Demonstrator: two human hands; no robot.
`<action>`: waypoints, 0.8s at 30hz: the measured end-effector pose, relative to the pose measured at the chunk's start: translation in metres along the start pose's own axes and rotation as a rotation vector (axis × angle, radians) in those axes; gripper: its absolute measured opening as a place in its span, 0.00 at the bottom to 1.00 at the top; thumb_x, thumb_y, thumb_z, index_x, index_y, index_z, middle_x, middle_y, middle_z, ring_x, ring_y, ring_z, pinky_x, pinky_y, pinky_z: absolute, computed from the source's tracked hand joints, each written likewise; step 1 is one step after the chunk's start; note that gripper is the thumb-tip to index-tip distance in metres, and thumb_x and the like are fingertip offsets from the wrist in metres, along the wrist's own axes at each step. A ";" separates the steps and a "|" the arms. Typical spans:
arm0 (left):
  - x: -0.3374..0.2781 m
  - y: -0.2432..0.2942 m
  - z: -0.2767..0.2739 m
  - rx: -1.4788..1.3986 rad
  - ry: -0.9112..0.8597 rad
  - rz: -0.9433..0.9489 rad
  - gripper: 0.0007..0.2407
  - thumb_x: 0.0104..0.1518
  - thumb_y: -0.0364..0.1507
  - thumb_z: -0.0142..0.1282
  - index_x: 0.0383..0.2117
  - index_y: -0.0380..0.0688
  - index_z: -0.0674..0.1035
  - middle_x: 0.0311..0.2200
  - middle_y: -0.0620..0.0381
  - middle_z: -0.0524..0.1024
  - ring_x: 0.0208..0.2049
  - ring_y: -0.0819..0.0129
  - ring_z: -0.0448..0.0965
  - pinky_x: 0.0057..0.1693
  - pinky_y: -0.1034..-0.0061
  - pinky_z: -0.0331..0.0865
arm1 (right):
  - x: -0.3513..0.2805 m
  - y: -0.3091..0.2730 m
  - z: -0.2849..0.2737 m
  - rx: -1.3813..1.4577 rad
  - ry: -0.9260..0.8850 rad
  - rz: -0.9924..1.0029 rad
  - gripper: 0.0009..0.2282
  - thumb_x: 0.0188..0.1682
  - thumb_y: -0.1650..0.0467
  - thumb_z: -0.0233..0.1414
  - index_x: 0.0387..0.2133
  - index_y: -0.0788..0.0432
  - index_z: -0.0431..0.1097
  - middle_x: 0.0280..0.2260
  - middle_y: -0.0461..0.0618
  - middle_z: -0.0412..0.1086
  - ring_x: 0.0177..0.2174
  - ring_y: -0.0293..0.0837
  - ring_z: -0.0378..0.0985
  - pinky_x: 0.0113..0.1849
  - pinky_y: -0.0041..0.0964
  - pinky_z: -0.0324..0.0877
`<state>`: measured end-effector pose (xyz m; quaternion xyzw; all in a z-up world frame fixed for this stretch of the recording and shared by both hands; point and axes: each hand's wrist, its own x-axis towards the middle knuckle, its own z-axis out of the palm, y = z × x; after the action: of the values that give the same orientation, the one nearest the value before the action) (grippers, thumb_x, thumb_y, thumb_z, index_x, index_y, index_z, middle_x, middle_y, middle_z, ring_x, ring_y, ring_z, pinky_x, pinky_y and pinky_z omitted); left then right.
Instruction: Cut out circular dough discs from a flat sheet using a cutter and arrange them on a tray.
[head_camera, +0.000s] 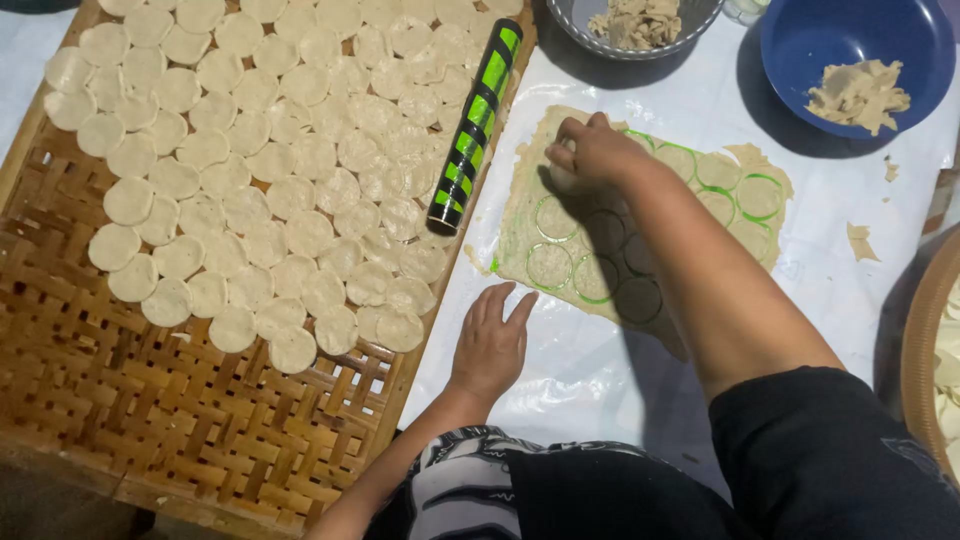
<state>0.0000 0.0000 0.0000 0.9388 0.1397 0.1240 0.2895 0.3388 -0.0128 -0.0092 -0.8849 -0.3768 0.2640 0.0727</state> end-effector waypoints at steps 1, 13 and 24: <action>0.000 0.000 0.000 0.000 0.002 0.003 0.19 0.56 0.22 0.55 0.56 0.43 0.76 0.56 0.44 0.68 0.60 0.46 0.66 0.64 0.57 0.61 | 0.000 0.005 -0.013 -0.001 0.003 0.001 0.21 0.54 0.52 0.46 0.56 0.46 0.66 0.56 0.65 0.59 0.49 0.68 0.72 0.50 0.57 0.66; 0.002 -0.001 0.002 0.013 -0.027 -0.024 0.19 0.55 0.22 0.55 0.55 0.44 0.76 0.56 0.45 0.67 0.61 0.47 0.65 0.64 0.57 0.61 | 0.028 0.037 -0.034 0.278 0.178 -0.060 0.20 0.56 0.53 0.49 0.50 0.54 0.72 0.51 0.67 0.64 0.48 0.67 0.71 0.50 0.54 0.66; 0.002 -0.001 0.000 -0.026 -0.059 -0.039 0.21 0.54 0.22 0.55 0.57 0.44 0.75 0.57 0.44 0.66 0.61 0.47 0.64 0.65 0.56 0.60 | 0.007 0.045 -0.060 0.593 0.207 0.134 0.19 0.55 0.56 0.50 0.48 0.58 0.69 0.38 0.54 0.73 0.35 0.49 0.73 0.36 0.49 0.68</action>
<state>0.0023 0.0013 -0.0005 0.9353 0.1477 0.0927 0.3078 0.4022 -0.0352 0.0237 -0.8702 -0.2147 0.2750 0.3479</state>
